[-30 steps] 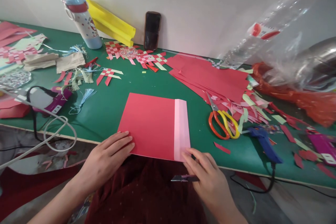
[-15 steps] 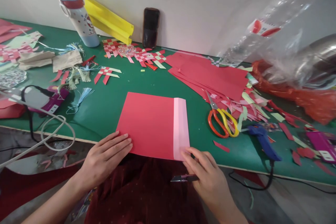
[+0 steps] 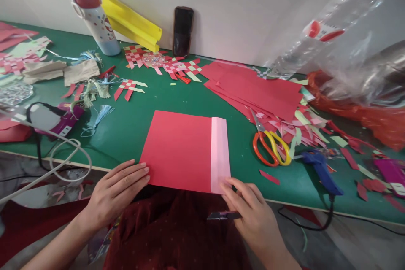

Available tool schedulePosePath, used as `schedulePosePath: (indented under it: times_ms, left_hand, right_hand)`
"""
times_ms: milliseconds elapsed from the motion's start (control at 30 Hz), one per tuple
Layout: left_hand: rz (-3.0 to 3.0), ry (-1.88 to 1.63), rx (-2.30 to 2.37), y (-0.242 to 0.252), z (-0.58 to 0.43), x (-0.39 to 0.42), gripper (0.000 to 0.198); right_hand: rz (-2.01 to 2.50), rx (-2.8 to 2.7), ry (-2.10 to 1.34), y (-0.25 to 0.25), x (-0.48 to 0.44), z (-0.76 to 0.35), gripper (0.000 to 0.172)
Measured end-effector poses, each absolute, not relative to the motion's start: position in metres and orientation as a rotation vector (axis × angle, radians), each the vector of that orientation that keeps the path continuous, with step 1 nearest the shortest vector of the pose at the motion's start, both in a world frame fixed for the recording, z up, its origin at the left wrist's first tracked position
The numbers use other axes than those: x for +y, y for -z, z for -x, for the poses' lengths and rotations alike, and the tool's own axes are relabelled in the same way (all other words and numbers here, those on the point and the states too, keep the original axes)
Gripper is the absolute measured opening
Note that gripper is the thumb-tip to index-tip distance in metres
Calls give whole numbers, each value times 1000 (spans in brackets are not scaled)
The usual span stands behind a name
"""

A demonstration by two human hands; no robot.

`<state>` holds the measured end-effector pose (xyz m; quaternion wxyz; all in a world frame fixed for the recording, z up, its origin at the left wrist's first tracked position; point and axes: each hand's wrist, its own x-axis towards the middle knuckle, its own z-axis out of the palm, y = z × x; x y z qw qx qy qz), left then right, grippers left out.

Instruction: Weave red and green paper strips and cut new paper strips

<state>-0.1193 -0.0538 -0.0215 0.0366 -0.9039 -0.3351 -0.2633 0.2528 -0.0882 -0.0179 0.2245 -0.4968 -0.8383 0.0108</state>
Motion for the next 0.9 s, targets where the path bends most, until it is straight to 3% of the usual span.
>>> schedulePosePath:
  times_ms: [367,600,900]
  left_hand:
    - [2702,876,-1139,9,118,-53,17]
    - [2773,743,-1154,-26,77,-32,33]
    - [3064,144,-897,-22,-53,53,53]
  right_hand:
    - [1334,-2370,-34,17,-86,-254,48]
    - [1367,-2344,-45,14,-88,-251,46]
    - [1395,-2316,-34,5,-84,-245,51]
